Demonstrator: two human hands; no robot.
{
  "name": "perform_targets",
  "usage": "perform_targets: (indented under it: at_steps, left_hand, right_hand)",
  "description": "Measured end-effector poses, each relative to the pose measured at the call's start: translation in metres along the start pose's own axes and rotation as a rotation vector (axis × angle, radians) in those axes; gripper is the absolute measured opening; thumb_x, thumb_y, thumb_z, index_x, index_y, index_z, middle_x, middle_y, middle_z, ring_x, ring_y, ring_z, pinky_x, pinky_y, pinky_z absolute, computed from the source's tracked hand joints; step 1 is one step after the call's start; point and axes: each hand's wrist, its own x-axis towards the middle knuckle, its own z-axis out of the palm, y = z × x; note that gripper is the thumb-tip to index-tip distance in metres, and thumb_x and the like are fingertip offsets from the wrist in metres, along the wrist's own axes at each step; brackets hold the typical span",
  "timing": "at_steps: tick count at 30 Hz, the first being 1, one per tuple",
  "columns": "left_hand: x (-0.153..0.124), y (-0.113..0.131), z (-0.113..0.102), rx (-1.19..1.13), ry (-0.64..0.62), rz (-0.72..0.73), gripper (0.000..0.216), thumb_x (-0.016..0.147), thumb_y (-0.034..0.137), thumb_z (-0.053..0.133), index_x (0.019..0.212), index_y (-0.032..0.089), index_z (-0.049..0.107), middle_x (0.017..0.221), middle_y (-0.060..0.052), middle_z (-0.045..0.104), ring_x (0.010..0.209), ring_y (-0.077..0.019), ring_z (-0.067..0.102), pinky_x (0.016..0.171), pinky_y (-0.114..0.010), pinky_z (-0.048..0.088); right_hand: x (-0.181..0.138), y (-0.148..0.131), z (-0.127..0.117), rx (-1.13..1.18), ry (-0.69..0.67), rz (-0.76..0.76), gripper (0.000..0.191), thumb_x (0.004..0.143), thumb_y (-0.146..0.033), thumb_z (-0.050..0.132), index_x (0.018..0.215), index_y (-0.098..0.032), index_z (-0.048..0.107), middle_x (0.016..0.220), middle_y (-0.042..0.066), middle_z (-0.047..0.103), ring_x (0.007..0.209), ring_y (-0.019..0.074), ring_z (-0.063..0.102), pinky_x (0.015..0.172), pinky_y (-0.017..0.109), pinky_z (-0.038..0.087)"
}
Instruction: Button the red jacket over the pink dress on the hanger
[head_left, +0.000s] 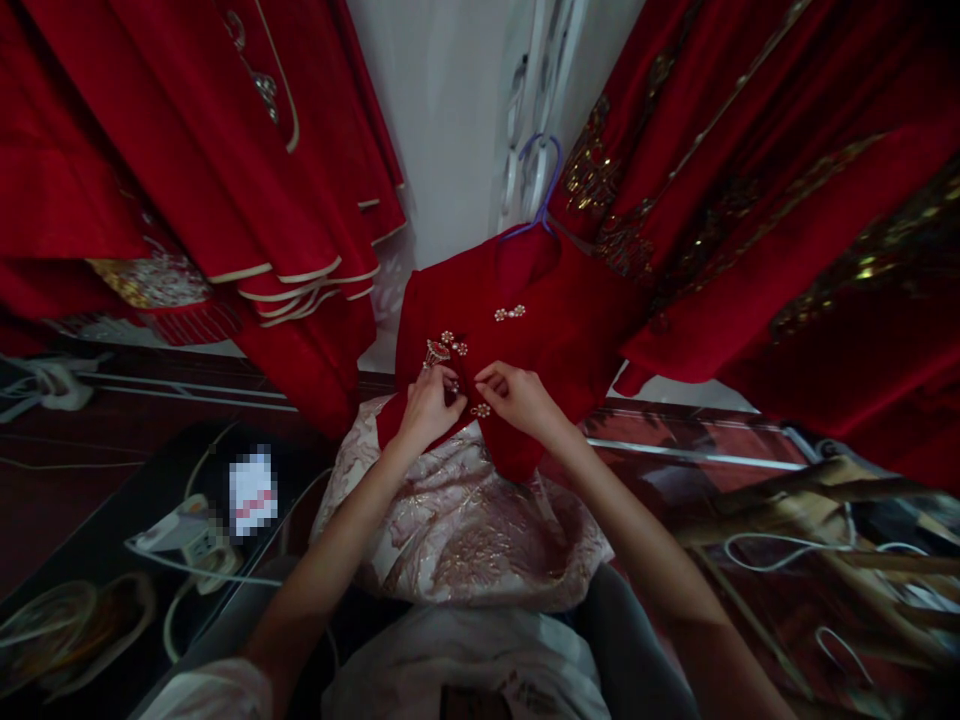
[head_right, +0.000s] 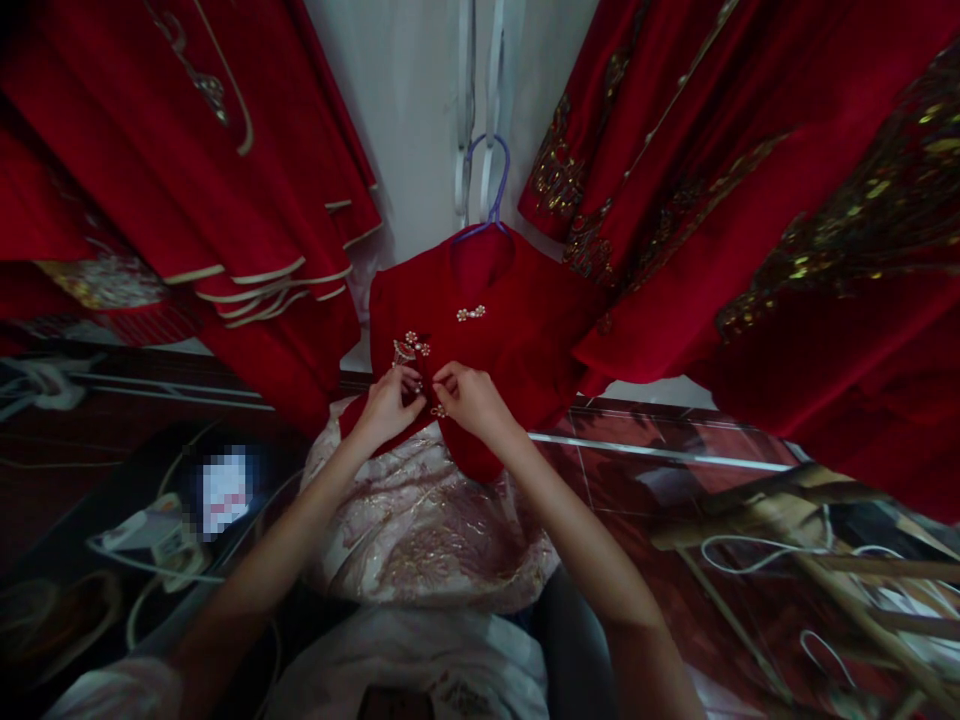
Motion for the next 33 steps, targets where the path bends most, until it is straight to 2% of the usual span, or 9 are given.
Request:
perform_targets:
  at_steps: [4, 7, 10, 12, 15, 18, 21, 28, 33]
  left_hand:
    - [-0.016, 0.009, -0.003, 0.156, -0.101, -0.019, 0.018, 0.072, 0.012, 0.061, 0.088, 0.020, 0.058, 0.087, -0.008, 0.060, 0.087, -0.0280, 0.056, 0.085, -0.045, 0.041]
    - [-0.015, 0.007, -0.001, 0.143, -0.095, 0.011, 0.019, 0.074, 0.006, 0.056, 0.086, 0.020, 0.059, 0.084, -0.008, 0.062, 0.082, -0.0250, 0.057, 0.082, -0.040, 0.044]
    - [-0.012, 0.000, 0.001, 0.057, -0.104, 0.048, 0.015, 0.075, 0.009, 0.057, 0.083, 0.021, 0.061, 0.081, -0.006, 0.065, 0.077, -0.0212, 0.060, 0.077, -0.036, 0.047]
    - [-0.011, -0.006, 0.002, -0.011, -0.099, 0.031, 0.010, 0.076, 0.014, 0.060, 0.083, 0.021, 0.062, 0.081, -0.005, 0.067, 0.075, -0.0196, 0.062, 0.074, -0.034, 0.048]
    - [-0.014, -0.014, 0.003, -0.160, -0.089, -0.041, 0.009, 0.075, 0.018, 0.063, 0.083, 0.020, 0.063, 0.081, -0.004, 0.069, 0.073, -0.0177, 0.065, 0.071, -0.031, 0.051]
    - [-0.016, -0.021, 0.004, -0.339, -0.107, -0.126, 0.011, 0.072, 0.019, 0.065, 0.083, 0.019, 0.065, 0.080, -0.003, 0.070, 0.072, -0.0161, 0.066, 0.073, -0.030, 0.052]
    - [-0.018, -0.026, 0.003, -0.483, -0.102, -0.170, 0.013, 0.068, 0.018, 0.066, 0.081, 0.017, 0.066, 0.077, -0.002, 0.070, 0.070, -0.0141, 0.065, 0.072, -0.028, 0.053]
    - [-0.022, -0.032, 0.002, -0.678, -0.034, -0.242, 0.017, 0.066, 0.023, 0.072, 0.080, 0.016, 0.066, 0.076, -0.002, 0.069, 0.069, -0.0121, 0.064, 0.072, -0.026, 0.052]
    - [-0.025, -0.034, 0.004, -0.719, -0.029, -0.274, 0.020, 0.066, 0.024, 0.073, 0.083, 0.015, 0.068, 0.080, -0.004, 0.072, 0.072, -0.0136, 0.066, 0.076, -0.028, 0.053]
  right_hand:
    - [-0.032, 0.006, 0.013, -0.265, -0.052, 0.103, 0.017, 0.079, -0.023, 0.065, 0.094, -0.017, 0.059, 0.084, 0.006, 0.063, 0.070, 0.0158, 0.061, 0.063, 0.026, 0.044]
    - [-0.040, 0.008, 0.023, -0.377, 0.009, 0.113, 0.016, 0.081, -0.022, 0.062, 0.095, -0.017, 0.056, 0.095, 0.009, 0.060, 0.076, 0.0172, 0.060, 0.064, 0.026, 0.043]
    - [-0.041, 0.009, 0.025, -0.417, 0.051, 0.084, 0.014, 0.080, -0.020, 0.061, 0.093, -0.019, 0.056, 0.093, 0.007, 0.060, 0.075, 0.0170, 0.060, 0.060, 0.025, 0.040]
    - [-0.039, 0.012, 0.023, -0.375, 0.066, 0.063, 0.016, 0.078, -0.017, 0.062, 0.092, -0.020, 0.057, 0.089, 0.004, 0.061, 0.074, 0.0159, 0.060, 0.060, 0.024, 0.040]
    - [-0.034, 0.015, 0.018, -0.146, 0.052, 0.048, 0.013, 0.076, -0.013, 0.064, 0.087, -0.020, 0.060, 0.081, 0.001, 0.064, 0.071, 0.0133, 0.061, 0.063, 0.022, 0.044]
    - [-0.024, 0.013, 0.015, 0.151, 0.024, 0.034, 0.008, 0.076, -0.020, 0.070, 0.082, -0.019, 0.065, 0.076, 0.000, 0.068, 0.070, 0.0119, 0.064, 0.067, 0.022, 0.049]
    - [-0.012, 0.006, 0.018, 0.287, 0.019, 0.011, 0.012, 0.074, -0.022, 0.073, 0.085, -0.019, 0.067, 0.077, 0.000, 0.070, 0.072, 0.0115, 0.066, 0.069, 0.022, 0.052]
    - [0.005, 0.006, 0.048, 0.167, 0.040, -0.026, 0.010, 0.080, -0.013, 0.064, 0.088, -0.018, 0.068, 0.082, 0.002, 0.071, 0.074, 0.0120, 0.066, 0.075, 0.024, 0.052]
    - [0.003, 0.012, 0.054, 0.105, 0.078, -0.049, 0.010, 0.082, -0.014, 0.062, 0.090, -0.017, 0.068, 0.085, 0.004, 0.069, 0.074, 0.0124, 0.064, 0.074, 0.024, 0.052]
